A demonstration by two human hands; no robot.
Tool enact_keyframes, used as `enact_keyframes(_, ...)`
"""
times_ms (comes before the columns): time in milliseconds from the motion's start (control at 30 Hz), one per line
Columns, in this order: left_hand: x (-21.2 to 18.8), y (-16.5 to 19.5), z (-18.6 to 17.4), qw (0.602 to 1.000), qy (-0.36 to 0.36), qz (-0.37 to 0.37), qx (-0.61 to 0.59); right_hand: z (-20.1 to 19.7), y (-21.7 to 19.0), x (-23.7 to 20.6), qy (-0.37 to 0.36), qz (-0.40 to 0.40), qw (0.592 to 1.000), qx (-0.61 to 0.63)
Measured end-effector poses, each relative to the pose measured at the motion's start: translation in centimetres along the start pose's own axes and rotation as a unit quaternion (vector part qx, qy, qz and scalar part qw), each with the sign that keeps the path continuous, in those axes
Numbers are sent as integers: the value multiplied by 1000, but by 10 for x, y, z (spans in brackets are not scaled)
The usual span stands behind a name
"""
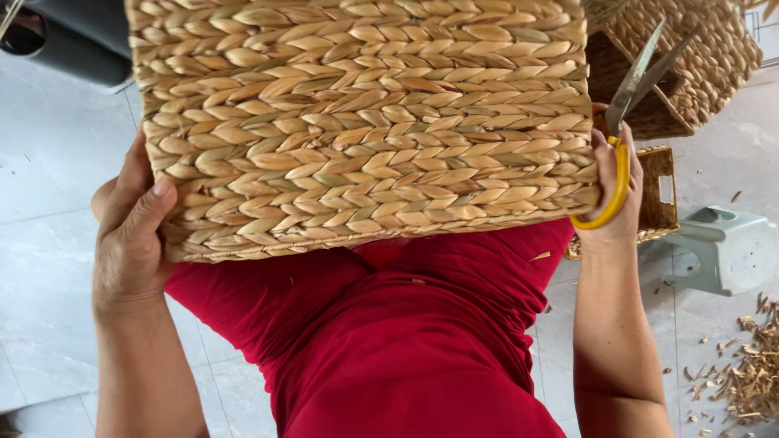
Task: The person sits on the floor with a woven water hyacinth basket on their lap and weaves a flat reed strip along the basket rim, tucking and pressing the strip into the weave by hand. They pick up new strips, cut one with scissors, and press the woven surface to secure the rim.
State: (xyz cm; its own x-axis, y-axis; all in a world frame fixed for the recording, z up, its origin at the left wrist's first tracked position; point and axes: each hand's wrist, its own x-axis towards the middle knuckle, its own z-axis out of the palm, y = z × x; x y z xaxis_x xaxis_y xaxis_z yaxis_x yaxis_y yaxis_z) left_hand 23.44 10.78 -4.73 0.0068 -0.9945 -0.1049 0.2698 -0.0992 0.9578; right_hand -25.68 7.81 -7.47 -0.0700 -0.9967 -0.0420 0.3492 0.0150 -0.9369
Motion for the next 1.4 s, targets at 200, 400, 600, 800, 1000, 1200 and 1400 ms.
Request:
enact_keyframes(200,16,-38,-11,994,40,79,-67,15,10,22,-42,-64,997,13)
enact_keyframes(400,20,-62,-4,983,56,56,-168,27,21,35,-46,-46,998,5)
enact_keyframes(600,20,-72,10,985,76,40,-149,32,34,49,-22,-32,995,-87)
enact_keyframes(800,19,-73,14,981,93,18,-170,32,41,51,40,47,994,-86)
enact_keyframes(1000,12,-68,15,977,88,57,-186,34,39,55,-39,2,999,22)
enact_keyframes(1200,28,-74,14,978,129,109,-123,37,49,74,-27,13,998,-59)
enact_keyframes(1400,37,-83,27,969,169,140,-112,42,53,81,-59,5,997,-58)
